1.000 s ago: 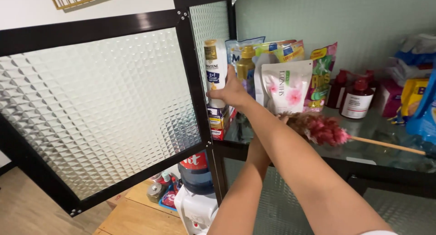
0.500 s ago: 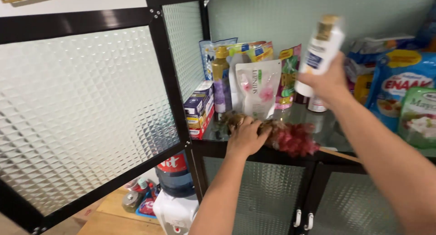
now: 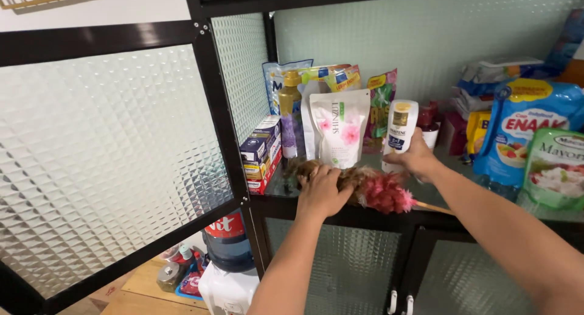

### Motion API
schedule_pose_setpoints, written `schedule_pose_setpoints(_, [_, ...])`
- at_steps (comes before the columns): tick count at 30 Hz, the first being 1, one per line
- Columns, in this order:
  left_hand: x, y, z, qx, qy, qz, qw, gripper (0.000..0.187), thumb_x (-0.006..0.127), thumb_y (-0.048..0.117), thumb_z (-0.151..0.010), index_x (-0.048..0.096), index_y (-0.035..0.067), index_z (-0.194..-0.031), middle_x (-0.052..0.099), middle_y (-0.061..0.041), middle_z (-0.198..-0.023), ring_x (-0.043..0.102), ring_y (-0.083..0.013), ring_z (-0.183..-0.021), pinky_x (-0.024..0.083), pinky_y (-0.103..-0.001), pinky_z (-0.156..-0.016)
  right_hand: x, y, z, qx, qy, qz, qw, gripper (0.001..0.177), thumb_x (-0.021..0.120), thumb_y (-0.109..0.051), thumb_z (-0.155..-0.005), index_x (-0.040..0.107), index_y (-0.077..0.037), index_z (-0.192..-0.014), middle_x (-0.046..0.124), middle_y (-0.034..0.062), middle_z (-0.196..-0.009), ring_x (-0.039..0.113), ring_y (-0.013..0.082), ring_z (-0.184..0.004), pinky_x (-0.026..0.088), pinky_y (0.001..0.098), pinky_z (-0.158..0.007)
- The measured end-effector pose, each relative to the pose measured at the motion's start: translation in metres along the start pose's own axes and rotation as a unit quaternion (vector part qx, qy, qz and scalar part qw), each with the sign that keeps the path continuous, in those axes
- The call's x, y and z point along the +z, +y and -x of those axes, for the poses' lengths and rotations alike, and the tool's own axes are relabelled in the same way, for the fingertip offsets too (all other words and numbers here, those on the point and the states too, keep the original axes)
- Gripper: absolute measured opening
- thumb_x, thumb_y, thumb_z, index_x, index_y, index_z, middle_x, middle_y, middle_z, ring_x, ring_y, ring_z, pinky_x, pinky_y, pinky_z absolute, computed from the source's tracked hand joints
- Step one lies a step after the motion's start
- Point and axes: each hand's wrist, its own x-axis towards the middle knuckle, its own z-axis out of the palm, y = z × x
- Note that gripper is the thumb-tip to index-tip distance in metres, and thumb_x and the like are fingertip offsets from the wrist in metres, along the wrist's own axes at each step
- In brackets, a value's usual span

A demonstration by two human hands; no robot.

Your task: Organizing various household products and dusting the inside of a storage cabinet.

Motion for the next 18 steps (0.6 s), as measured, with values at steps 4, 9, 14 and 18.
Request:
schedule_pose_setpoints(4, [0.002,-0.001,0.000,-0.001,-0.005,-0.006,1.000,0.065,0.061,0.054,-0.091,0.054,0.010,-0.140,0.047,-0.012,-0.149,0.034,-0.0350,-0.145,0.015,-0.070,-0.118,-0.005,0.020,-0.023,-0.057,-0.014,0.021,0.998,0.081,0.085,0.004,-0.068,0.033,-0.005,-0.129,0.061,0.0128,-0.118,0.065,0.0253,-0.108,0.060,0.0437,-0.090])
schedule_pose_setpoints(9, [0.000,0.001,0.000,-0.004,-0.019,-0.005,1.000,0.065,0.062,0.053,-0.091,0.054,0.011,-0.138,0.047,-0.012,-0.148,0.034,-0.0342,-0.145,0.013,-0.071,-0.118,-0.001,0.017,-0.021,-0.050,0.009,0.055,0.997,0.082,0.088,-0.002,-0.068,0.034,-0.004,-0.129,0.062,0.0139,-0.118,0.066,0.0261,-0.107,0.059,0.0438,-0.088])
schedule_pose_setpoints(14, [0.001,-0.001,-0.001,0.007,-0.008,0.003,1.000,0.061,0.064,0.052,-0.090,0.057,0.012,-0.135,0.050,-0.011,-0.145,0.038,-0.0343,-0.143,0.015,-0.072,-0.118,-0.005,0.008,-0.010,-0.015,0.105,0.202,0.974,0.091,0.095,-0.017,-0.070,0.031,0.001,-0.132,0.063,0.0217,-0.119,0.066,0.0310,-0.105,0.056,0.0442,-0.089])
schedule_pose_setpoints(18, [0.002,-0.001,0.002,0.013,0.002,0.009,1.000,0.060,0.065,0.051,-0.089,0.058,0.012,-0.134,0.050,-0.011,-0.144,0.039,-0.0343,-0.142,0.016,-0.072,-0.117,-0.017,0.011,-0.004,-0.002,0.134,0.211,0.968,0.090,0.094,-0.017,-0.071,0.032,0.002,-0.132,0.063,0.0224,-0.120,0.066,0.0318,-0.106,0.055,0.0445,-0.090])
